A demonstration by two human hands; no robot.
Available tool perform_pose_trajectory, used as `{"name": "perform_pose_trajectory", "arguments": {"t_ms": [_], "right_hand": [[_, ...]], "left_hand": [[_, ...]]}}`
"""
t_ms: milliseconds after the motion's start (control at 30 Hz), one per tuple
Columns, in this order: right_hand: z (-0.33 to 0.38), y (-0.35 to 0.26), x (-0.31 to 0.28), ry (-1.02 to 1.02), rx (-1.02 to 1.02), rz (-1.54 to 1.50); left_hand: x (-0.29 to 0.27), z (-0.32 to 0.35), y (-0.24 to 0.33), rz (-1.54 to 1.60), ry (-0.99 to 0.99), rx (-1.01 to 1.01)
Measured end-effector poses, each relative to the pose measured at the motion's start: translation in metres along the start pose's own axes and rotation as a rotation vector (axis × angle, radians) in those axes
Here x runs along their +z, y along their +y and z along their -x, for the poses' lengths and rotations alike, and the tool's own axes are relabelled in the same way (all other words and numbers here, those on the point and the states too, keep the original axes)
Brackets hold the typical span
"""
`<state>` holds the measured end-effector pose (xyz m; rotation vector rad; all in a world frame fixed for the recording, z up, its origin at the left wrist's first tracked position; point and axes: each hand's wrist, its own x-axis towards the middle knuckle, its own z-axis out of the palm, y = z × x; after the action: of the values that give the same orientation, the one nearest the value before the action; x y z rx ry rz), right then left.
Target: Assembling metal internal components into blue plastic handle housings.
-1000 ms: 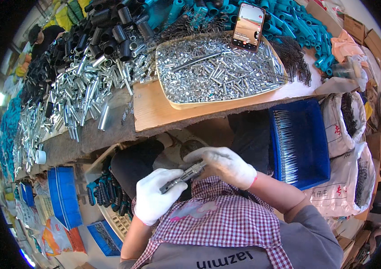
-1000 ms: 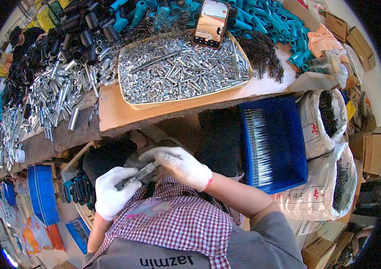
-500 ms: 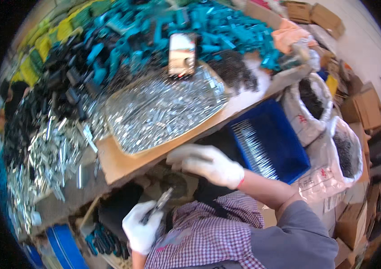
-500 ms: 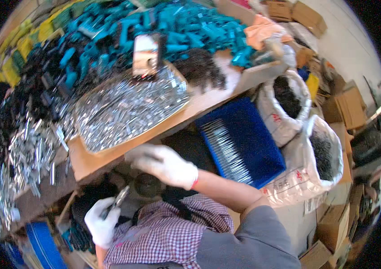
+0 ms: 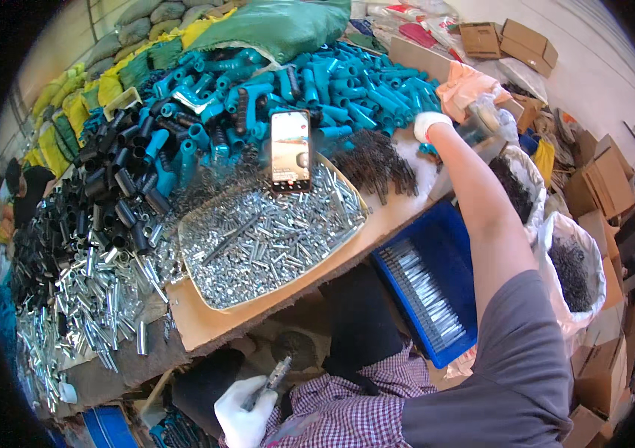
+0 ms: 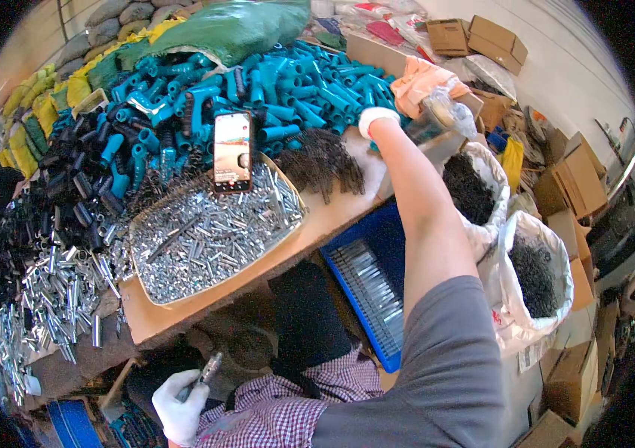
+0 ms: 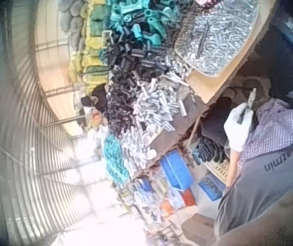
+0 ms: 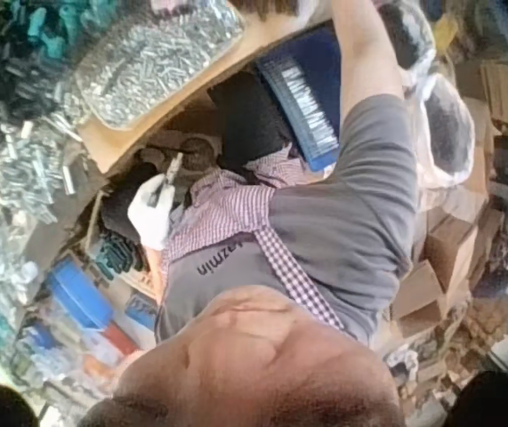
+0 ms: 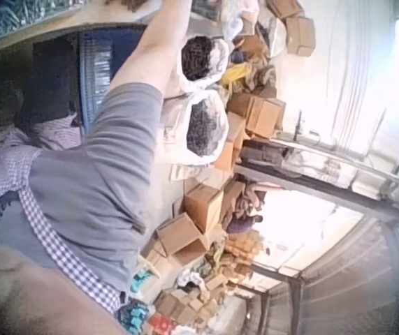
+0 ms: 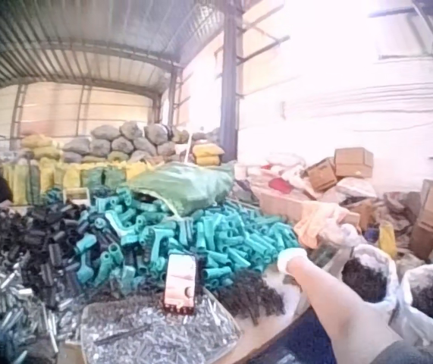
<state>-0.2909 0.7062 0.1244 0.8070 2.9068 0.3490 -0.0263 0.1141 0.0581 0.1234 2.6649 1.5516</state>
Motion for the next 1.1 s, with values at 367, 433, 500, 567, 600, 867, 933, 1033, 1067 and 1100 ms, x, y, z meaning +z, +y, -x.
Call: {"name": "perform_pose_trajectory", "arguments": {"t_ms": [367,433,500,567,600,867,933,1033,1067,1100], "right_hand": [[-0.015,-0.028,0.014,-0.401,0.117,0.337],[-0.022,-0.027,0.019,-0.412,0.206,0.424],[-0.02,-0.036,0.017,-0.333,0.226,0.449],[-0.024,-0.032,0.021,-0.229,0.295,0.416],[-0.03,-0.02,0.025,-0.172,0.289,0.31],[0.002,0.008,-0.028,0.247,0.296,-0.029],[0.03,0.013,-0.059,0.318,0.222,-0.125],[0.065,0.022,-0.058,0.545,-0.308,-0.539],[0.12,-0.021,-0.067,0.389,-0.334,-0.993],[0.147,-0.043,-0.058,0.313,-0.437,-1.074]], "left_hand": [[-0.001,-0.012,0.003,0.06,-0.121,0.001],[0.001,-0.015,0.003,0.04,-0.142,0.056],[0.002,-0.017,0.019,-0.031,-0.002,-0.02],[-0.002,-0.014,0.019,-0.021,0.001,-0.03],[-0.003,-0.014,0.018,-0.008,-0.005,-0.03],[-0.015,-0.01,0.004,-0.027,-0.007,0.07],[-0.016,-0.013,0.002,-0.021,-0.031,0.105],[-0.015,-0.016,0.006,-0.008,-0.052,0.116],[-0.015,-0.015,0.006,-0.004,-0.048,0.1],[-0.014,-0.015,0.002,-0.022,-0.036,0.152]]}}
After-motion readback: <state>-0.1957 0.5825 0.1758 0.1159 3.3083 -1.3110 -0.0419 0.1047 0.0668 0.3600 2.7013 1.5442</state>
